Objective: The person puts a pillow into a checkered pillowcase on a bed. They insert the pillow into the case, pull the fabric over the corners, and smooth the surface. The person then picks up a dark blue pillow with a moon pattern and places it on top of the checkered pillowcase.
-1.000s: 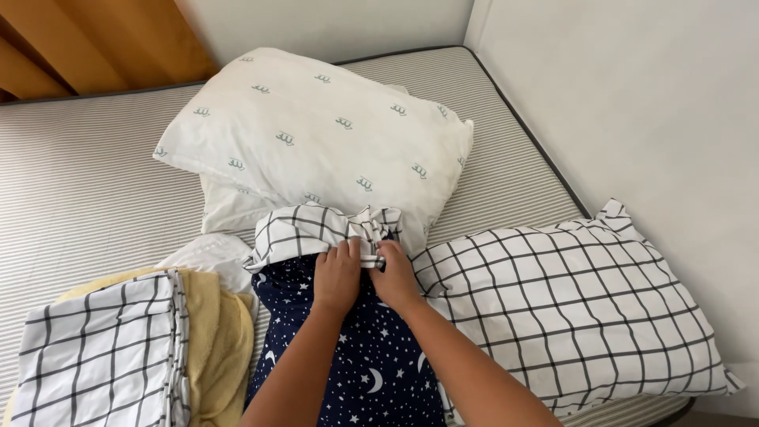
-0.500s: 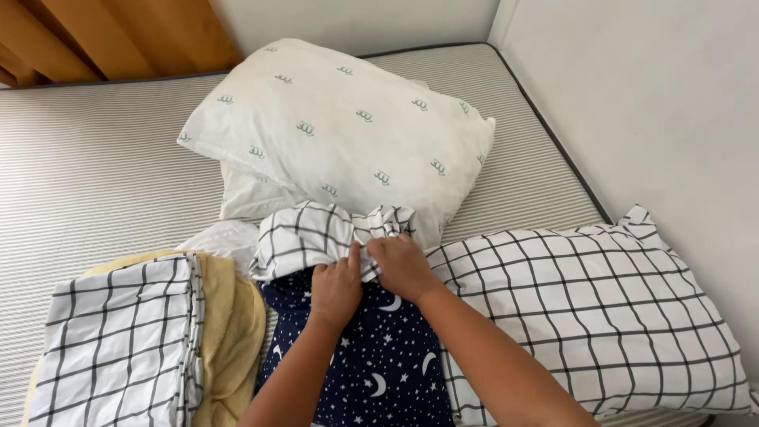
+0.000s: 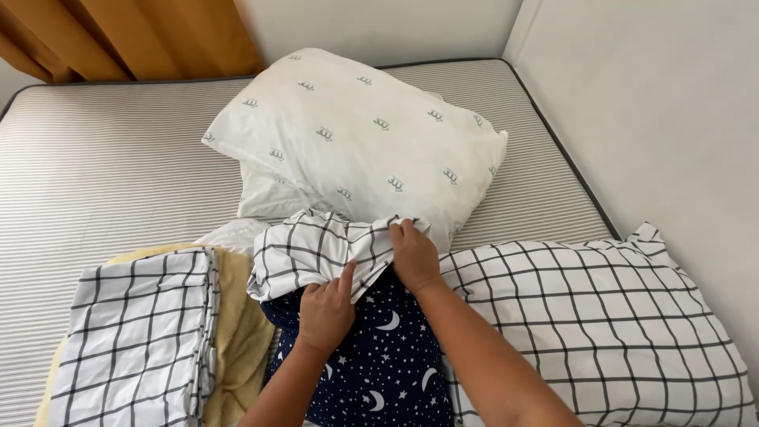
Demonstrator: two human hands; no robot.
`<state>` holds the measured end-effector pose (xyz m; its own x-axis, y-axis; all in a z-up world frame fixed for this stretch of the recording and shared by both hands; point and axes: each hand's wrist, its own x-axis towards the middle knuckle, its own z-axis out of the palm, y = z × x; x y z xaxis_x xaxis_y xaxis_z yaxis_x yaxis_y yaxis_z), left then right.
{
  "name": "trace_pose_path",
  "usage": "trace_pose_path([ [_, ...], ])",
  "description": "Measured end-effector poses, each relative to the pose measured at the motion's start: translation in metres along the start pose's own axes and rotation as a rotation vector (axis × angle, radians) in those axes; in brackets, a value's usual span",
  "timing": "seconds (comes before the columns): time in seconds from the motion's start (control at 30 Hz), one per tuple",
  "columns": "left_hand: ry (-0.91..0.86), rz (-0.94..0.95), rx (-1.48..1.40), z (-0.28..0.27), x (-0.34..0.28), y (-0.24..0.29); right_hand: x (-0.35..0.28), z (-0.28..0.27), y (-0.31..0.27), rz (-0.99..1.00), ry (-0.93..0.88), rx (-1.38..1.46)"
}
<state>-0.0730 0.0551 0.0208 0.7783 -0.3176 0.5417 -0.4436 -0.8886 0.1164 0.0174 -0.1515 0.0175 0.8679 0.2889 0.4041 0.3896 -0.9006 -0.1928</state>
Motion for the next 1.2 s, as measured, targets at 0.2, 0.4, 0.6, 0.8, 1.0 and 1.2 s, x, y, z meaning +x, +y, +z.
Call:
trace_pose_path([
  [0.2, 0.054, 0.032, -0.02, -0.001, -0.002, -0.002, -0.034, 0.04, 0.018, 0.6, -0.009, 0.327],
  [0.4, 0.085, 0.003, -0.069, -0.004, 0.006, -0.012, -0.051, 0.004, 0.004, 0.712, -0.047, 0.534],
  [0.6, 0.111, -0.276, -0.063, -0.003, 0.042, -0.05, -0.1, -0.014, 0.006, -0.094, 0.056, 0.176],
  [0.8, -0.03, -0.741, -0.292, 0.016, 0.054, -0.085, -0.182, 0.024, 0.001, 0.231, -0.123, 0.53],
  [1.0, -0.257, -0.654, -0.39, 0.012, 0.05, -0.051, -0.107, -0.017, -0.041, 0.463, 0.289, 0.855],
  [1.2, -0.329, -0.444, -0.472, 0.014, 0.044, -0.027, -0.042, -0.065, -0.108, 0.289, -0.042, 0.276],
])
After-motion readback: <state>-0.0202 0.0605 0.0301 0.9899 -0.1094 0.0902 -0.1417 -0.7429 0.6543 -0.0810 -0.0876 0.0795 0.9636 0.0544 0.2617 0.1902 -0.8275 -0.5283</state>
